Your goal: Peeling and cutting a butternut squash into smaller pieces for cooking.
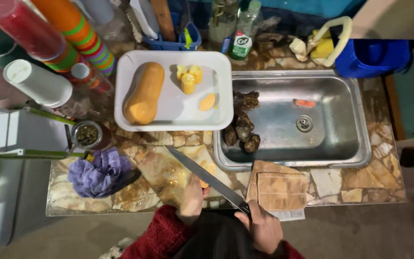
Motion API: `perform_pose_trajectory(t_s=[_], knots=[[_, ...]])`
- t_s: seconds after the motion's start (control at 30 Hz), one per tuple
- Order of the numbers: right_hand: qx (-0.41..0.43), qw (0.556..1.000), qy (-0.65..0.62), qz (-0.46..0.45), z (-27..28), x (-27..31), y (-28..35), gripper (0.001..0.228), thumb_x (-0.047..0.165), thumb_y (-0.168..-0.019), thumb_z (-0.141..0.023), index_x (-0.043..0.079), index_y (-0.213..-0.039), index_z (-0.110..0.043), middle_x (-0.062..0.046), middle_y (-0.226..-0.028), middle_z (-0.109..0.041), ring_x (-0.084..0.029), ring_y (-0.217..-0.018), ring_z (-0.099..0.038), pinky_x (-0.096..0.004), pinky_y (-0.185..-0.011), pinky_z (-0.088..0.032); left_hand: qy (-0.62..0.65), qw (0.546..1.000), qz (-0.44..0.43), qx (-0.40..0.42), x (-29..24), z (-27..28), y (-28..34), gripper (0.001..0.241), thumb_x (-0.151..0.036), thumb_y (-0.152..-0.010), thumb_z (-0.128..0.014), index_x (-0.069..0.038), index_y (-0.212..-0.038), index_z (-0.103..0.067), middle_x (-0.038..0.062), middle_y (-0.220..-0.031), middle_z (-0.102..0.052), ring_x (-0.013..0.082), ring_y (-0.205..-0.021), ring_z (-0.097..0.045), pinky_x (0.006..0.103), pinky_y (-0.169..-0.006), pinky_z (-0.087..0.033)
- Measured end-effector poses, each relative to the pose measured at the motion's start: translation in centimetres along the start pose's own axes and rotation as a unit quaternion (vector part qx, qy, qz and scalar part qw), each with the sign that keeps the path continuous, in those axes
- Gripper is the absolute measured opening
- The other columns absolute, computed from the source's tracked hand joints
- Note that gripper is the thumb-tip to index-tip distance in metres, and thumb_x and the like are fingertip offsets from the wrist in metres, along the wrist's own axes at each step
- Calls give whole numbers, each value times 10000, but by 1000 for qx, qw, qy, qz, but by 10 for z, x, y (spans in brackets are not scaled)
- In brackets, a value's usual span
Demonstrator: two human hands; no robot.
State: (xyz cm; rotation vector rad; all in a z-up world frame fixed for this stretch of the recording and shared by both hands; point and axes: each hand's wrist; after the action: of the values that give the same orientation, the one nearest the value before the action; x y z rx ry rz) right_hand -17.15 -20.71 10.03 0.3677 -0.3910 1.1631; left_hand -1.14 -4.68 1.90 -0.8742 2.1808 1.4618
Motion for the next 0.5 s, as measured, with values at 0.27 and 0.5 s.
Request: perform_pose_trajectory(t_s=[0.27, 0.5], knots=[[-27, 998, -40, 34, 1, 3, -10, 378, 412, -909, -693, 59, -1002, -595, -161, -733, -713, -394, -621, -698, -479, -501, -528, -23, 999, -26, 38, 4, -14, 1, 328, -293, -1101, -341, -80, -1188, -574, 35, -855, -582, 88, -557, -398, 248, -470, -299], [-102, 993, 21, 59, -14, 5, -34, 443, 470, -864, -695, 51, -987, -617, -181, -705, -709, -393, -601, -699, -489, -502, -537, -273, 893, -345, 94, 59, 13, -22, 358, -79, -981, -489, -68, -1338, -511, 4, -1285, -449, 118, -986, -563, 237, -640, -552]])
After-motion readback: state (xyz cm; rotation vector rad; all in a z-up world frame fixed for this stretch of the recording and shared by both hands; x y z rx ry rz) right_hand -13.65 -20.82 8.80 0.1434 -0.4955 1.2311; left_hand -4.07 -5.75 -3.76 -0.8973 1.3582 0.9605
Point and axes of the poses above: each hand's wrist, its own y-axis away from the middle knuckle, its own z-axis out of the back of the hand, x = y × z
